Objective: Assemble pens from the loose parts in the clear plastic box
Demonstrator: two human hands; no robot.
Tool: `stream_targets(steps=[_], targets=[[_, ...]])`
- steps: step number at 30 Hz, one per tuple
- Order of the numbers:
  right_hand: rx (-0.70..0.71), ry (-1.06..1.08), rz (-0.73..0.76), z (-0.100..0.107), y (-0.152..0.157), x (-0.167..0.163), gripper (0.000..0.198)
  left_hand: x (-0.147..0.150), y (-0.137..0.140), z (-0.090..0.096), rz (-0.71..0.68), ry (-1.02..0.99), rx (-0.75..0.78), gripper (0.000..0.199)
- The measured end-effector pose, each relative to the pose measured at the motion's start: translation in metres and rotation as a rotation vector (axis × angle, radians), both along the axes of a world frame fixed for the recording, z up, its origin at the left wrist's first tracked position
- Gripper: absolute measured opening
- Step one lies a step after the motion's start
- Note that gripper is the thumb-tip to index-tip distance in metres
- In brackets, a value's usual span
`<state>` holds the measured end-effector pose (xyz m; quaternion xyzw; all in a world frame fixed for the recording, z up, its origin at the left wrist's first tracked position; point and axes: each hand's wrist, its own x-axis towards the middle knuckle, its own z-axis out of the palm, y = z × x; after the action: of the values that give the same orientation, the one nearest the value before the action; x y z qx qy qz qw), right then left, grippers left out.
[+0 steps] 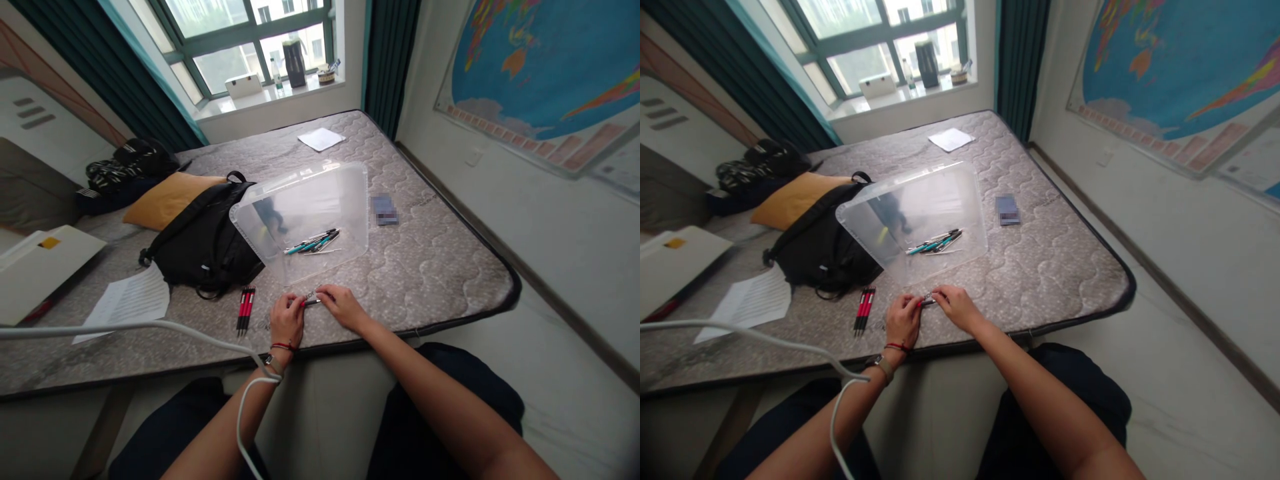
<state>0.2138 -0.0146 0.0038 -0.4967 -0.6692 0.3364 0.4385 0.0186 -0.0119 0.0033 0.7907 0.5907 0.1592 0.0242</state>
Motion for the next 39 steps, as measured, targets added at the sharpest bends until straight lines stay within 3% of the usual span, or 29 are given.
stream_targets(steps=[4, 9, 17, 21, 25, 28, 39], targets=[[-0.034, -0.019, 0.102, -0.003, 0.002, 0.004, 0.022, 0.000, 0.000, 0.000, 0.001, -0.012, 0.002, 0.023], [-0.027, -0.118, 0.077, -0.004, 0.003, 0.005, 0.011, 0.000, 0.000, 0.000, -0.001, -0.031, -0.002, 0.023], [-0.042, -0.249, 0.087, 0.005, -0.002, 0.005, 0.021, 0.000, 0.000, -0.001, -0.002, -0.035, -0.011, 0.025], [-0.039, -0.324, 0.081, 0.004, -0.003, 0.004, 0.012, 0.000, 0.000, 0.000, -0.003, -0.041, -0.009, 0.026], [-0.021, -0.300, 0.093, 0.005, -0.003, 0.003, 0.019, 0.000, 0.000, 0.000, -0.011, -0.049, -0.008, 0.025], [-0.002, -0.332, 0.094, 0.007, -0.004, 0.003, 0.012, -0.001, 0.000, 0.001, -0.012, -0.048, -0.007, 0.025], [-0.011, -0.276, 0.077, 0.003, -0.003, 0.001, 0.015, -0.001, 0.001, -0.002, -0.015, -0.054, -0.005, 0.024]])
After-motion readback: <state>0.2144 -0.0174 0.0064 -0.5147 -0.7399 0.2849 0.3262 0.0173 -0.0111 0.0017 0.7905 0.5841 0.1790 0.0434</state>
